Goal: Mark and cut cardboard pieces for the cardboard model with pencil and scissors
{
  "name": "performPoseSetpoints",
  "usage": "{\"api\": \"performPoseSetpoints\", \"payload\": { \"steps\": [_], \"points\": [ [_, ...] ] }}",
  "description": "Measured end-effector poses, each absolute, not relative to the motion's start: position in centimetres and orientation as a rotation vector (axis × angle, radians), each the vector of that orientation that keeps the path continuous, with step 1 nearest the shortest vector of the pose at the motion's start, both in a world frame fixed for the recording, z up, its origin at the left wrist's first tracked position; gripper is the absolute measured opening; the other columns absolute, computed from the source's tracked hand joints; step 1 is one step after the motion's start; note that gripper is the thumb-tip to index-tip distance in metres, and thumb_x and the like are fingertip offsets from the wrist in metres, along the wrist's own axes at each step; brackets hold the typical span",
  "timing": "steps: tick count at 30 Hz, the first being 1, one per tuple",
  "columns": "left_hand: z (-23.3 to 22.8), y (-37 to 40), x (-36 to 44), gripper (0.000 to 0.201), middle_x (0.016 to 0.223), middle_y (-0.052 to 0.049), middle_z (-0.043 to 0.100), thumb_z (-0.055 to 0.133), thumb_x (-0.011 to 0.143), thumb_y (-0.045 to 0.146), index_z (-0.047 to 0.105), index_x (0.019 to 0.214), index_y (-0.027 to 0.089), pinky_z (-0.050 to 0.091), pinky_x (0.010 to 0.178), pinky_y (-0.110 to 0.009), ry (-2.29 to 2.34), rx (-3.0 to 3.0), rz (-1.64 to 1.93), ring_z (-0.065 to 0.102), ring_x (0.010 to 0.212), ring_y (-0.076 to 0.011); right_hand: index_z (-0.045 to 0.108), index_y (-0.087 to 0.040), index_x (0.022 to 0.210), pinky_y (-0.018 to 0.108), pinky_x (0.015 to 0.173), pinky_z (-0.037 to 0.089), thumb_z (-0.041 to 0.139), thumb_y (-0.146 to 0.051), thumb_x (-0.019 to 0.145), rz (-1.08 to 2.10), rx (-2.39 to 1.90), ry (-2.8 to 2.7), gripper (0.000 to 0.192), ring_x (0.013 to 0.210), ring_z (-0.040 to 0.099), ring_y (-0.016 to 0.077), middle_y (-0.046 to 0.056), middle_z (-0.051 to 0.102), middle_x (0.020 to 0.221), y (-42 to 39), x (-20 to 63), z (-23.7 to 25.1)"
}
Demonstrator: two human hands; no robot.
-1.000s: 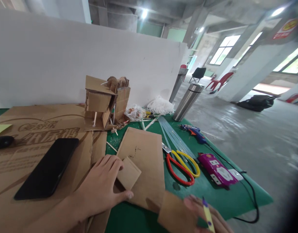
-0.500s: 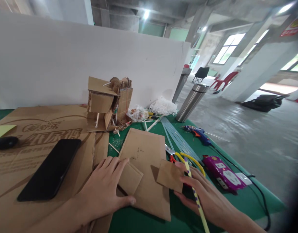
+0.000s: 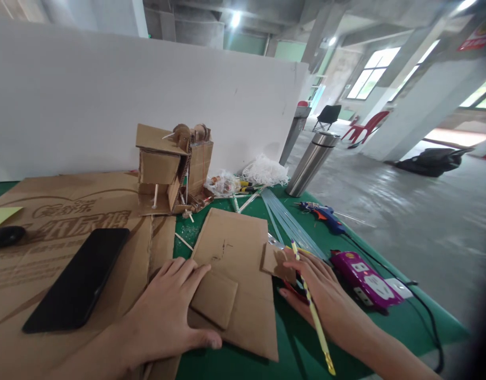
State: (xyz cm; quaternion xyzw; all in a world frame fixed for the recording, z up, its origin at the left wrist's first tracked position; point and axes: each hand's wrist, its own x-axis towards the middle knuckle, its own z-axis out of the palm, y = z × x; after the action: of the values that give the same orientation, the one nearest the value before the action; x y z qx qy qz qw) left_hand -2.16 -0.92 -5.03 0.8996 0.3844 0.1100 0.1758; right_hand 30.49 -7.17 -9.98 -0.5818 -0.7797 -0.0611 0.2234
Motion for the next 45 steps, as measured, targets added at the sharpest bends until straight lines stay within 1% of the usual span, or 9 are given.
{"api": "performPoseSetpoints", "payload": {
  "steps": [4, 9, 15, 23, 27, 31, 36, 41, 45],
  "points": [
    [-5.2, -0.9, -2.4, 0.073, 0.117, -0.010, 0.064, 0.077, 0.068, 0.056, 0.058, 0.131, 0.025, 0.046, 0.099, -0.055, 0.977, 2.571, 0.343, 0.056, 0.113, -0.0363, 0.050, -0.023, 0.116, 0.054, 0.095, 0.050, 0.056, -0.033, 0.091, -0.091, -1.616, -2.112, 0.027, 0.120, 0.057, 0.0338, 0.016, 0.060, 0.132, -6.2, 30.6, -9.9],
    [-5.5, -0.9, -2.6, 0.068, 0.120, -0.009, 0.064, 0.074, 0.074, 0.045, 0.053, 0.137, 0.026, 0.044, 0.103, -0.055, 0.874, 2.644, 0.378, 0.055, 0.116, -0.0353, 0.048, -0.026, 0.111, 0.055, 0.091, 0.047, 0.057, -0.034, 0.089, -0.078, -1.606, -2.074, 0.025, 0.107, 0.062, 0.0333, 0.011, 0.068, 0.116, -4.2, 31.3, -9.7],
    [-4.7, -0.8, -1.8, 0.068, 0.112, -0.011, 0.066, 0.070, 0.074, 0.063, 0.061, 0.127, 0.020, 0.047, 0.097, -0.056, 0.898, 2.660, 0.270, 0.058, 0.109, -0.0360, 0.046, -0.027, 0.110, 0.057, 0.095, 0.044, 0.063, -0.032, 0.084, -0.009, -1.554, -2.147, 0.032, 0.109, 0.061, 0.0332, 0.010, 0.065, 0.118, -2.8, 31.3, -10.1],
    [-3.5, -1.7, 1.6, 0.072, 0.112, -0.016, 0.064, 0.067, 0.072, 0.070, 0.065, 0.114, 0.012, 0.042, 0.098, -0.063, 0.921, 2.643, 0.026, 0.056, 0.107, -0.0393, 0.040, -0.027, 0.113, 0.048, 0.102, 0.044, 0.059, -0.029, 0.087, 0.583, -1.509, -2.031, 0.032, 0.123, 0.054, 0.0265, 0.011, 0.054, 0.134, -2.8, 30.5, -8.1],
    [-4.2, -2.1, 3.3, 0.072, 0.116, -0.014, 0.063, 0.063, 0.072, 0.073, 0.064, 0.113, 0.014, 0.044, 0.097, -0.061, 0.942, 2.599, 0.056, 0.054, 0.109, -0.0374, 0.040, -0.027, 0.113, 0.049, 0.098, 0.047, 0.065, -0.031, 0.085, 0.435, -1.489, -2.048, 0.038, 0.120, 0.056, 0.0287, 0.012, 0.056, 0.130, -1.0, 29.9, -8.2],
    [-5.1, -2.5, 4.2, 0.076, 0.119, -0.016, 0.062, 0.058, 0.072, 0.079, 0.064, 0.110, 0.013, 0.041, 0.099, -0.063, 0.957, 2.617, 0.080, 0.053, 0.113, -0.0397, 0.042, -0.026, 0.109, 0.060, 0.104, 0.035, 0.071, -0.032, 0.083, 0.250, -1.520, -2.039, 0.039, 0.125, 0.049, 0.0358, 0.013, 0.057, 0.127, 0.0, 29.1, -8.0],
    [-4.7, -1.8, 3.6, 0.090, 0.124, -0.015, 0.062, 0.061, 0.062, 0.084, 0.060, 0.121, 0.016, 0.041, 0.101, -0.063, 0.951, 2.524, 0.071, 0.055, 0.115, -0.0395, 0.045, -0.027, 0.109, 0.056, 0.101, 0.040, 0.062, -0.029, 0.090, 0.200, -1.420, -2.171, 0.026, 0.122, 0.052, 0.0317, 0.010, 0.060, 0.126, -4.6, 27.1, -6.6],
    [-3.9, 0.6, 1.0, 0.105, 0.158, -0.016, 0.032, 0.063, 0.066, 0.080, 0.038, 0.146, 0.018, 0.018, 0.113, -0.071, 0.728, 2.663, -0.070, 0.025, 0.144, -0.0428, 0.046, -0.025, 0.112, 0.047, 0.091, 0.052, 0.080, -0.034, 0.074, 0.120, -1.342, -2.243, 0.051, 0.110, 0.061, 0.0312, 0.011, 0.066, 0.119, -9.9, 24.8, -7.3],
    [-3.6, 1.0, 0.2, 0.110, 0.161, -0.015, 0.022, 0.071, 0.065, 0.072, 0.030, 0.151, 0.018, 0.023, 0.114, -0.066, 0.838, 2.642, -0.249, 0.017, 0.148, -0.0401, 0.048, -0.023, 0.110, 0.046, 0.092, 0.054, 0.078, -0.026, 0.073, 0.082, -1.343, -2.284, 0.047, 0.110, 0.064, 0.0300, 0.012, 0.067, 0.119, -10.6, 24.5, -8.4]
  ]
}}
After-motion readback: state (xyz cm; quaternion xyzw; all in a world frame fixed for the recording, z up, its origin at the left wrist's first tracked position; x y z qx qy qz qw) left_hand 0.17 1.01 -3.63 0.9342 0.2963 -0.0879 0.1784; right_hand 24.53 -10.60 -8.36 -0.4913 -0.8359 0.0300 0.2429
